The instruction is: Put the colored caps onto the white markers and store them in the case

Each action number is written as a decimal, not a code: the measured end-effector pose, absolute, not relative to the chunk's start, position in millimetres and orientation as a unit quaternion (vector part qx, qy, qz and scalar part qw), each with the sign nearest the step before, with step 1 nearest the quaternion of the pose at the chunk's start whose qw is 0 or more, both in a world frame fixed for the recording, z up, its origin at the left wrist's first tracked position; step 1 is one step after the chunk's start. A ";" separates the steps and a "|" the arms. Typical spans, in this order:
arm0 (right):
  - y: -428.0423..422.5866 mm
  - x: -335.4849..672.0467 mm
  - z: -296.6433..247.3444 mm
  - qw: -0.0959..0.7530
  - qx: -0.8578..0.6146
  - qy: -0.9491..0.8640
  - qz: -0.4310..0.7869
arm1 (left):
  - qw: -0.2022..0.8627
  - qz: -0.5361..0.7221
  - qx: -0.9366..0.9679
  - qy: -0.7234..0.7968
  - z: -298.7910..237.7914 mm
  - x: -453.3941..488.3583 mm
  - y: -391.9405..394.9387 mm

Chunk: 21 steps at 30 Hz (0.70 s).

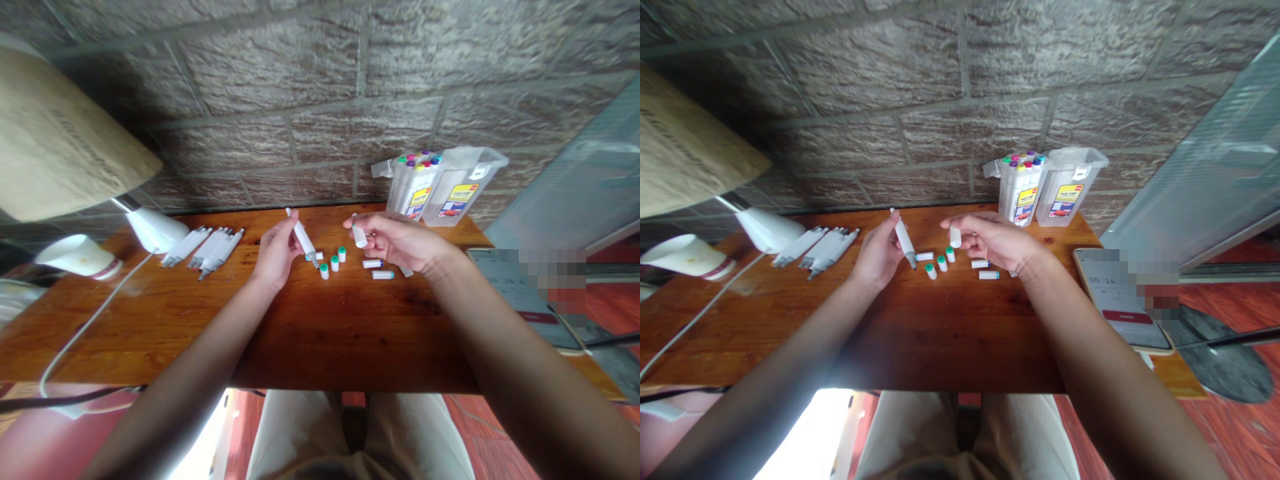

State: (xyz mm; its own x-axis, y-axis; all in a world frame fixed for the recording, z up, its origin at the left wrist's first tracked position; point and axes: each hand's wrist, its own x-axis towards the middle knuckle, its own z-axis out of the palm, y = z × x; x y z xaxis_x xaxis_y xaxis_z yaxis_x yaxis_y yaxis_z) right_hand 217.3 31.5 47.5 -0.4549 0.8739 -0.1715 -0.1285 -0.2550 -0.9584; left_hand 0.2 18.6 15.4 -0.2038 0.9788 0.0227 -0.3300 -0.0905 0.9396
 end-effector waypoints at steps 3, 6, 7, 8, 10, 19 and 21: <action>36.3 220.1 42.3 0.397 -0.460 -0.579 0.543 | 0.511 0.639 0.370 0.439 15.7 0.3 18.2; 41.2 222.3 35.9 0.396 -0.511 -0.666 0.372 | 0.511 0.641 0.373 0.434 15.9 0.3 18.2; 42.5 222.5 33.8 0.388 -0.514 -0.687 0.336 | 0.512 0.641 0.373 0.433 16.0 0.3 18.1; 43.5 222.2 31.6 0.380 -0.514 -0.703 0.312 | 0.512 0.641 0.372 0.433 16.1 0.4 18.0; 44.5 220.7 27.5 0.364 -0.508 -0.724 0.291 | 0.513 0.641 0.369 0.437 16.5 0.7 17.7; 42.1 213.8 20.1 0.256 -0.498 -0.790 0.249 | 0.511 0.639 0.370 0.440 17.1 0.5 17.7; 41.8 213.2 19.6 0.237 -0.488 -0.801 0.252 | 0.512 0.639 0.373 0.437 16.4 0.2 17.9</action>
